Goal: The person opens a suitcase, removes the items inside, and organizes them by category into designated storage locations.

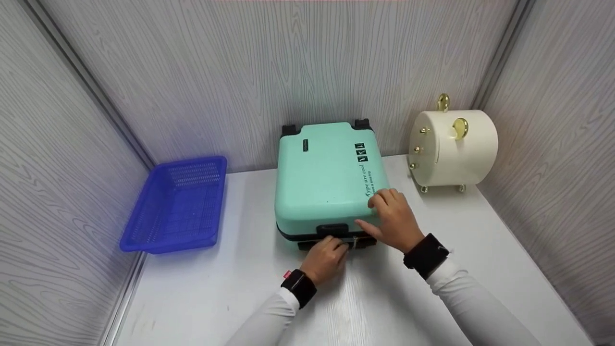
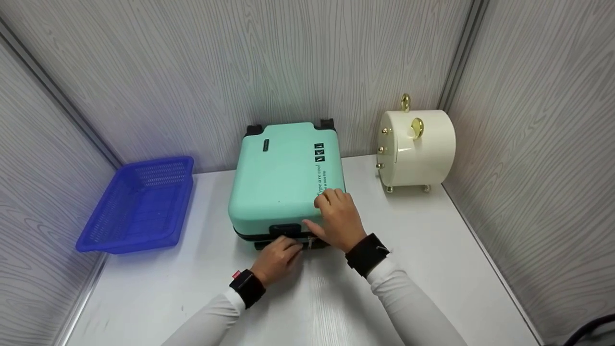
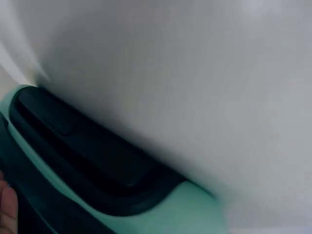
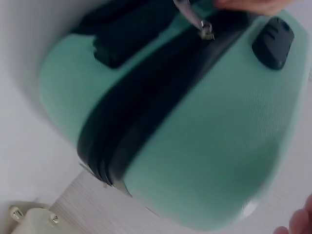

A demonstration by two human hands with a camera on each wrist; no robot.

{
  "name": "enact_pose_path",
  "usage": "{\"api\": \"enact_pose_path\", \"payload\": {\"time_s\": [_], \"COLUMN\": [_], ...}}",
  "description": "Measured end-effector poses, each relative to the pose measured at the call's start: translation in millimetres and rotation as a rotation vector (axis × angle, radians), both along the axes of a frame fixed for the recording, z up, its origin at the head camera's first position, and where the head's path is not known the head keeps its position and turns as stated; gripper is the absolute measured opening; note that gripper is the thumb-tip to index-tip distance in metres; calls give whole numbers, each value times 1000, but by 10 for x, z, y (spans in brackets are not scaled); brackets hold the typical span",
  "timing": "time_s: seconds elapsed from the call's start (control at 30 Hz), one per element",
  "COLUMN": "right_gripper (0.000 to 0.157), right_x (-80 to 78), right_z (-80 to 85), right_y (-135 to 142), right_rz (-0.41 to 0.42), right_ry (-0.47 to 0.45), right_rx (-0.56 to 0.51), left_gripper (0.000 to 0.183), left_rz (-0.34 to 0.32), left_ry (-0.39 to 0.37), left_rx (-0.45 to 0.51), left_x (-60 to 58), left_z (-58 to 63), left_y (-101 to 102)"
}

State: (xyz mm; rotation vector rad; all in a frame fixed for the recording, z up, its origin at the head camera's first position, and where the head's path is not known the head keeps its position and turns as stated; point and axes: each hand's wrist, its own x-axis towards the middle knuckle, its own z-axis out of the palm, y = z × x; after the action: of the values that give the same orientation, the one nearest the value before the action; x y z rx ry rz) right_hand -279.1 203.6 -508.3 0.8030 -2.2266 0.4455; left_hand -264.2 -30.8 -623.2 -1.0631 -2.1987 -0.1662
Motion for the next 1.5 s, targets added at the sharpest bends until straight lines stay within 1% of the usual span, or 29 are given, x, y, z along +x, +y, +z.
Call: {"api": "enact_pose_path", "payload": {"time_s": [0.07,0.13,0.2,0.27,0.37,0.47,0.57,0.7,0.83,0.93,1.0,1.2,1.5], "right_gripper": [64,77,88,95,99,103,107,108,107,106,105,101,103], "right_x": [-57,-115,-174,-227,-288,-324,-343,-360,-387,-399,-397,-377,-389], "right_z": [49,75,78,70,36,9,-7,-17,-28,-34,-36,-42,-58], "right_y": [-2,-8,-23,-33,-32,-13,13,53,65,48,34,45,49], "right_rz": [-9,-10,-6,-5,-15,-31,-49,-76,-77,-62,-50,-41,-51], "right_ry": [-51,-122,-195,-254,-287,-292,-303,-317,-315,-314,-313,-302,-297], "right_rx": [31,69,109,144,192,234,259,270,284,293,293,290,300], "left_gripper": [13,20,26,30,30,27,23,18,15,17,19,24,26], "left_rz": [31,85,143,191,238,260,261,231,214,209,203,163,173], "left_ry": [-66,-120,-157,-189,-219,-236,-237,-225,-235,-267,-283,-290,-327], "left_rx": [32,43,38,32,17,14,14,16,58,101,113,127,167], "left_x": [22,49,71,83,79,56,38,32,51,72,88,107,144], "left_z": [15,26,32,35,56,86,110,116,104,106,124,204,254], "left_y": [85,165,225,278,342,391,424,445,421,374,336,237,19]}}
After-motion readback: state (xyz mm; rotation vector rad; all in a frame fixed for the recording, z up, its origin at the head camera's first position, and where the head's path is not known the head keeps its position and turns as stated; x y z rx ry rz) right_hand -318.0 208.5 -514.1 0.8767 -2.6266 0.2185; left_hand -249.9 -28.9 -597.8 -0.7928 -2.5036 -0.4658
